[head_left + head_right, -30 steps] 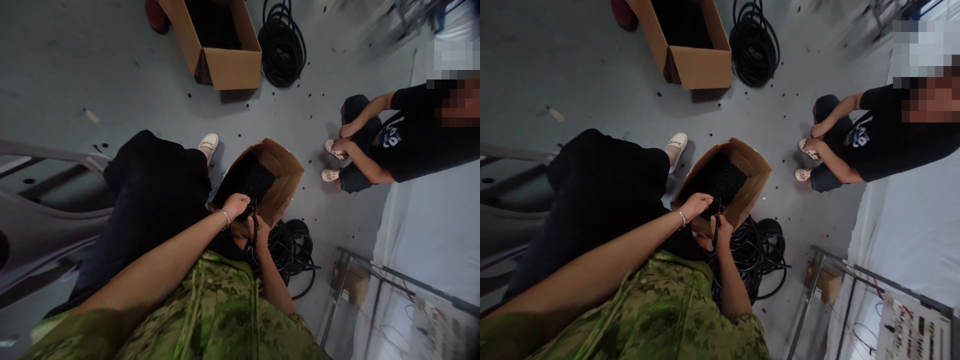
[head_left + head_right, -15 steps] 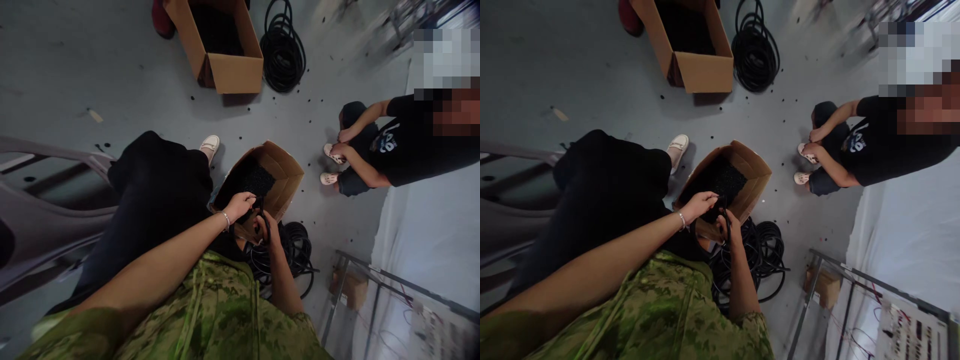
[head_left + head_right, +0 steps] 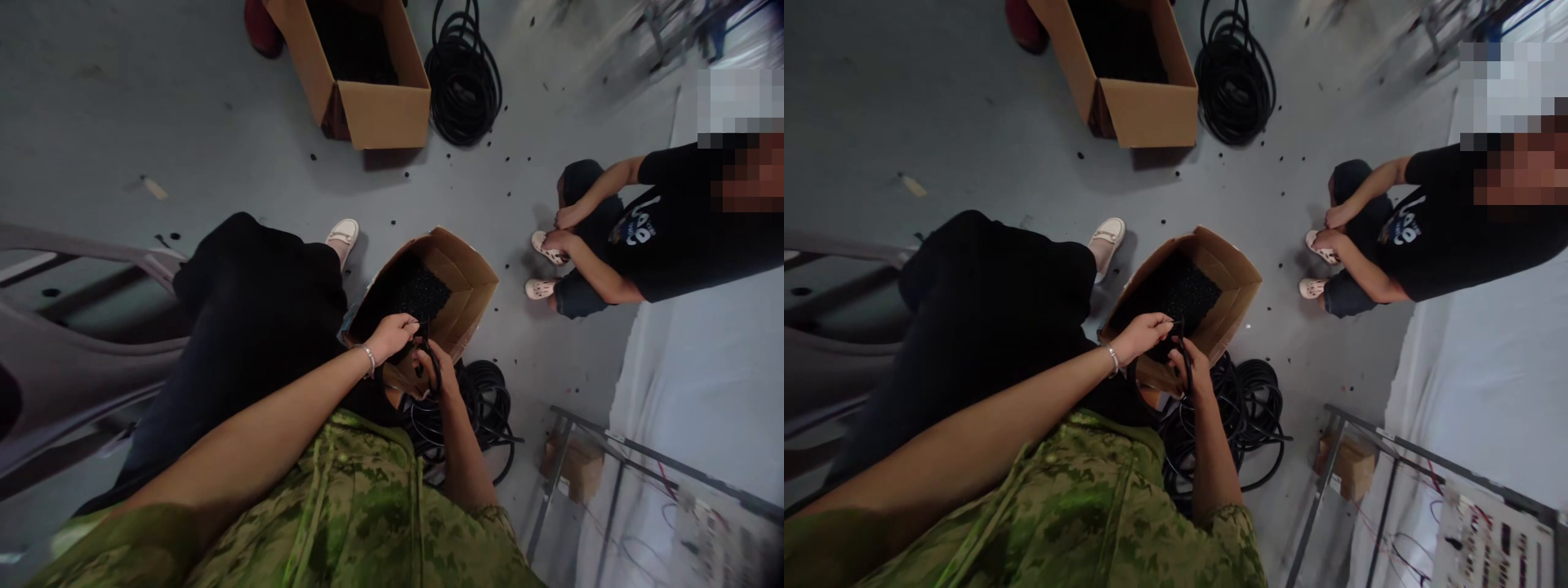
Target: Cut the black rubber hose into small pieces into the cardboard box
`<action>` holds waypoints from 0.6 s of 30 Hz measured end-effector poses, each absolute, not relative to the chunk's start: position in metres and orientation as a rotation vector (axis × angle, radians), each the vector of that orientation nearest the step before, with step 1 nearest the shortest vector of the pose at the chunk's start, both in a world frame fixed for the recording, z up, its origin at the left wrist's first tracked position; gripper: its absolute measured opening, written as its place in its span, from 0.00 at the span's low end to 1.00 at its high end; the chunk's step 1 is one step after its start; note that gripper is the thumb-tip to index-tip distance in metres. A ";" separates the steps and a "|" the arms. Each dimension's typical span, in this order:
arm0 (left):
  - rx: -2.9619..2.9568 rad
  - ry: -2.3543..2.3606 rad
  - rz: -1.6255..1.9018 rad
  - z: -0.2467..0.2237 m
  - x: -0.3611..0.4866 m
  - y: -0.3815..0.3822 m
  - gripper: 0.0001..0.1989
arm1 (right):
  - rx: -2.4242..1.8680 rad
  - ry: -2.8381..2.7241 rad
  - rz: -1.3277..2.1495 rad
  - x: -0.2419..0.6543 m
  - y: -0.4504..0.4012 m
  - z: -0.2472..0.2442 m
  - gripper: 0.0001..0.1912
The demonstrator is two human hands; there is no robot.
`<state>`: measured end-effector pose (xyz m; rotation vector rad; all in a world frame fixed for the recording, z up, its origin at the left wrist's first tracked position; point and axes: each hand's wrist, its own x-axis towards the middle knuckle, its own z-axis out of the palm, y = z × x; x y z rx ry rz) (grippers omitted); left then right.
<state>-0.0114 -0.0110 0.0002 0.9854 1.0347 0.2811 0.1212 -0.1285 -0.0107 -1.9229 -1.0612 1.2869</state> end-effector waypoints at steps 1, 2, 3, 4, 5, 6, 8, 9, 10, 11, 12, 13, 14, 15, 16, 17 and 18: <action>0.988 1.034 0.279 0.001 -0.012 -0.011 0.10 | -1.922 -1.062 1.292 0.121 -0.129 -0.011 0.22; 0.991 1.035 0.278 0.001 -0.012 -0.011 0.09 | -1.922 -1.065 1.294 0.121 -0.129 -0.011 0.22; 0.994 1.036 0.279 0.001 -0.012 -0.011 0.09 | -1.923 -1.071 1.293 0.121 -0.129 -0.012 0.22; 0.998 1.037 0.280 0.001 -0.012 -0.011 0.09 | -1.923 -1.085 1.286 0.121 -0.129 -0.013 0.22; 1.003 1.037 0.281 0.001 -0.012 -0.011 0.09 | -1.920 -1.106 1.274 0.122 -0.129 -0.015 0.22; 1.007 1.035 0.285 0.001 -0.012 -0.011 0.09 | -1.915 -1.129 1.259 0.122 -0.130 -0.016 0.22; 1.011 1.035 0.289 0.000 -0.012 -0.011 0.09 | -1.902 -1.172 1.243 0.124 -0.130 -0.020 0.22; 1.013 1.037 0.289 -0.001 -0.012 -0.011 0.09 | -1.895 -1.185 1.245 0.125 -0.131 -0.021 0.22; 1.015 1.039 0.287 -0.001 -0.012 -0.011 0.09 | -1.889 -1.191 1.250 0.125 -0.131 -0.022 0.22; 1.015 1.041 0.284 -0.002 -0.012 -0.011 0.09 | -1.887 -1.192 1.253 0.125 -0.131 -0.022 0.22; 1.014 1.041 0.280 -0.002 -0.012 -0.011 0.09 | -1.886 -1.194 1.254 0.125 -0.130 -0.022 0.22; 1.011 1.040 0.278 -0.002 -0.012 -0.011 0.09 | -1.885 -1.194 1.251 0.125 -0.130 -0.021 0.22; 1.006 1.038 0.277 -0.002 -0.012 -0.011 0.09 | -1.888 -1.191 1.245 0.125 -0.130 -0.020 0.22; 1.000 1.035 0.276 -0.002 -0.012 -0.011 0.08 | -1.896 -1.191 1.239 0.125 -0.130 -0.019 0.23; 0.992 1.030 0.277 -0.002 -0.012 -0.011 0.08 | -1.910 -1.196 1.228 0.125 -0.131 -0.019 0.23; 0.984 1.027 0.277 -0.003 -0.012 -0.011 0.08 | -1.931 -1.214 1.205 0.124 -0.132 -0.019 0.23; 0.976 1.023 0.276 -0.003 -0.012 -0.011 0.08 | -1.958 -1.238 1.173 0.124 -0.133 -0.019 0.23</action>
